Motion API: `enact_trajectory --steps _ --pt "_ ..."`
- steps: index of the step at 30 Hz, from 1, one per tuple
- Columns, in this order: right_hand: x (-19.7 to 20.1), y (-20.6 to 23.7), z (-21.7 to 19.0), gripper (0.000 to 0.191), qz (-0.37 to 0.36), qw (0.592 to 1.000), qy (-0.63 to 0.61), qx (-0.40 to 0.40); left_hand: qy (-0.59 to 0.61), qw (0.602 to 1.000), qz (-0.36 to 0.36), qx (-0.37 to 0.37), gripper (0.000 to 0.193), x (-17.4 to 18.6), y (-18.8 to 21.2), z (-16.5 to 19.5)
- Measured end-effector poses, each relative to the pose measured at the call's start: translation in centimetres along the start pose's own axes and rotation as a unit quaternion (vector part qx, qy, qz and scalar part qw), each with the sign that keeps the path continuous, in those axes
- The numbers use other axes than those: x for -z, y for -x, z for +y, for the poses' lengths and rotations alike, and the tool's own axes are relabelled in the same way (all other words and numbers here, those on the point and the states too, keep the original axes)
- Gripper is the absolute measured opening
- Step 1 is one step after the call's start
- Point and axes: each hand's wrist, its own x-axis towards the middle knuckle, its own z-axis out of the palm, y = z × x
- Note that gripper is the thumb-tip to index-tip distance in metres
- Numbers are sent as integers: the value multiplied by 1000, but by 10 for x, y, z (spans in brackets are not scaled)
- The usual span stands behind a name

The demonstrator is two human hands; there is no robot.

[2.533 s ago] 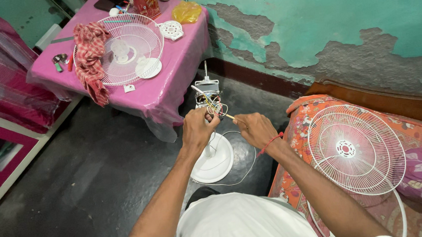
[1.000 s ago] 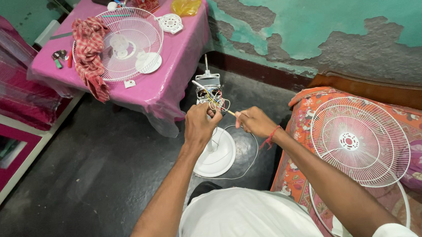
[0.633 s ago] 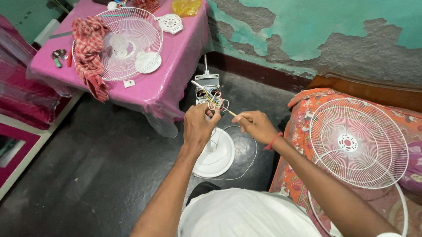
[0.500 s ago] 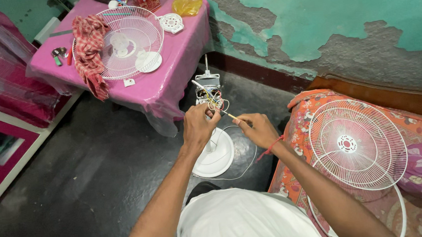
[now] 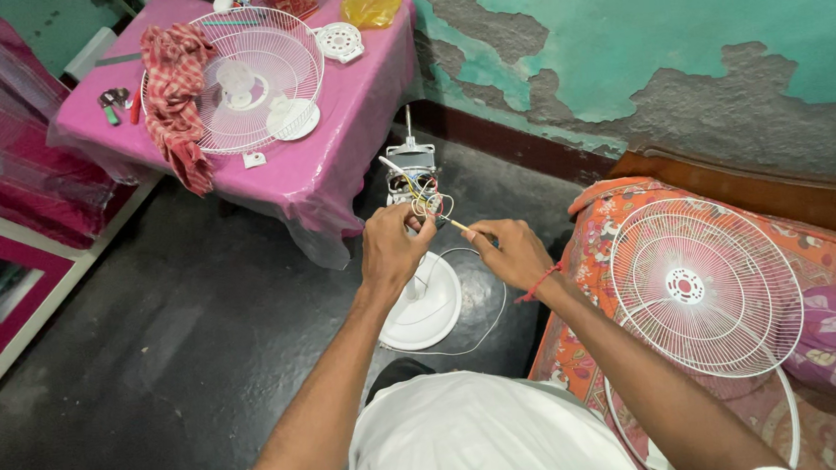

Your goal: The person works on a disassembled pedestal fan, manipulating the wiring and motor head at the top of the fan stand, then wipes fan parts with a checkered cloth and handles the fan blade and guard components on the table.

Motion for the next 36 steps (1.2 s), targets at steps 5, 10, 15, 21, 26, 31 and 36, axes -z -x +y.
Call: enact_trajectory --steps 5,10,15,21,26,31,36 --pt "2 0 -1 27 9 999 -1 32 3 1000 2 -10 17 0 0 -2" --pt "2 -1 -3 26 0 1000 8 21 -4 1000 6 -15 20 -2 0 -4" --pt "5 -3 -6 27 3 999 7 31 7 1000 13 -27 16 -3 2 -4" --pt "14 -5 -11 25 -21 999 37 25 -9 1000 21 -9 20 -7 3 -3" --pt "19 -6 -13 24 -36 996 64 41 -3 1000 30 6 17 -11 4 -1" --pt "20 -7 -11 22 -33 996 68 55 -1 999 38 8 16 -11 4 -2" --pt "20 -6 -11 23 16 991 84 103 -2 999 39 6 16 -11 4 -5"
